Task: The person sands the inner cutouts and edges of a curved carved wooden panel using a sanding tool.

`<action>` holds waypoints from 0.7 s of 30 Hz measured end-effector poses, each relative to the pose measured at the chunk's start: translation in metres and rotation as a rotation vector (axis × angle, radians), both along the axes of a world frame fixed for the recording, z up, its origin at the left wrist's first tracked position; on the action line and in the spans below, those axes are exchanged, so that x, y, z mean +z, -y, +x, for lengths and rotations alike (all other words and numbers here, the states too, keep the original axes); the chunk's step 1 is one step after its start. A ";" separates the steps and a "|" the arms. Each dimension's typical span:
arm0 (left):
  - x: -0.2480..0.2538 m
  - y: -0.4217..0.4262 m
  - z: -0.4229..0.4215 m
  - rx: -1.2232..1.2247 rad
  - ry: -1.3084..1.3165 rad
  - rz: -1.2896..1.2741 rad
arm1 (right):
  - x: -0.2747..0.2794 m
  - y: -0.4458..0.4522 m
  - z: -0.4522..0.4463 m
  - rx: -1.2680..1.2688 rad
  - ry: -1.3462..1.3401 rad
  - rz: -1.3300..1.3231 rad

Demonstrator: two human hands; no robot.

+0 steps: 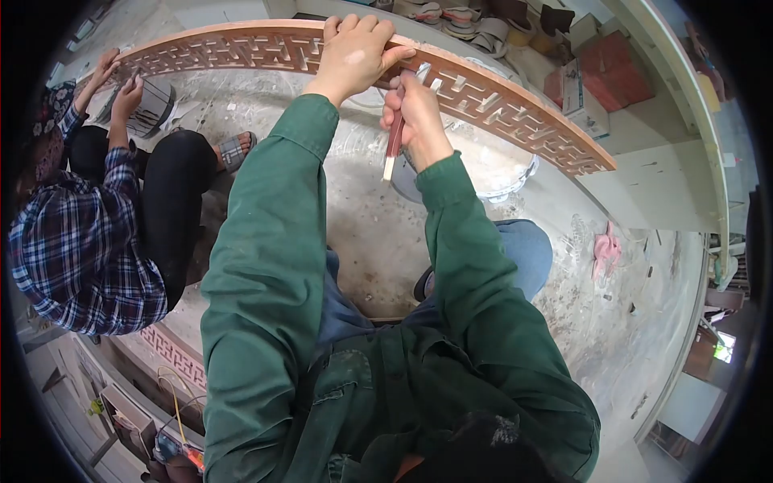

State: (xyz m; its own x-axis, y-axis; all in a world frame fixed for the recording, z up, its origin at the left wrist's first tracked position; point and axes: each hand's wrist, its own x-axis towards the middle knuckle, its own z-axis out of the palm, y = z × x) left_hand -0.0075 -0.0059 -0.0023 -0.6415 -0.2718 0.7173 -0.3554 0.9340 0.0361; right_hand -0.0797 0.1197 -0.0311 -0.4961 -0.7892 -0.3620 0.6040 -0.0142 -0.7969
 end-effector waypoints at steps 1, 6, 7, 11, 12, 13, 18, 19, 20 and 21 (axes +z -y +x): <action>0.001 -0.002 0.001 -0.001 -0.001 0.004 | 0.001 -0.005 0.006 0.018 -0.025 0.010; 0.001 -0.005 0.002 0.006 0.000 -0.005 | 0.000 -0.013 0.007 0.059 -0.147 0.038; 0.002 -0.005 0.004 0.011 0.022 -0.008 | -0.003 -0.005 0.000 0.051 -0.185 0.043; 0.001 -0.004 0.002 0.002 0.000 0.016 | 0.000 -0.002 0.003 -0.001 -0.235 0.076; 0.001 -0.004 0.002 -0.011 -0.035 -0.017 | -0.003 -0.010 0.012 0.055 -0.210 0.085; 0.004 -0.002 0.002 -0.009 -0.039 -0.029 | 0.001 -0.021 0.024 0.040 -0.215 0.126; -0.003 -0.003 0.003 -0.023 -0.040 -0.063 | 0.005 -0.010 0.003 0.034 -0.270 0.107; 0.001 -0.001 0.002 -0.032 -0.048 -0.067 | 0.006 -0.008 0.003 0.025 -0.274 0.114; 0.004 -0.001 0.001 -0.028 -0.037 -0.050 | 0.008 -0.005 0.004 0.020 -0.284 0.118; 0.003 -0.003 0.003 -0.023 -0.028 -0.031 | 0.008 -0.002 0.004 0.016 -0.297 0.122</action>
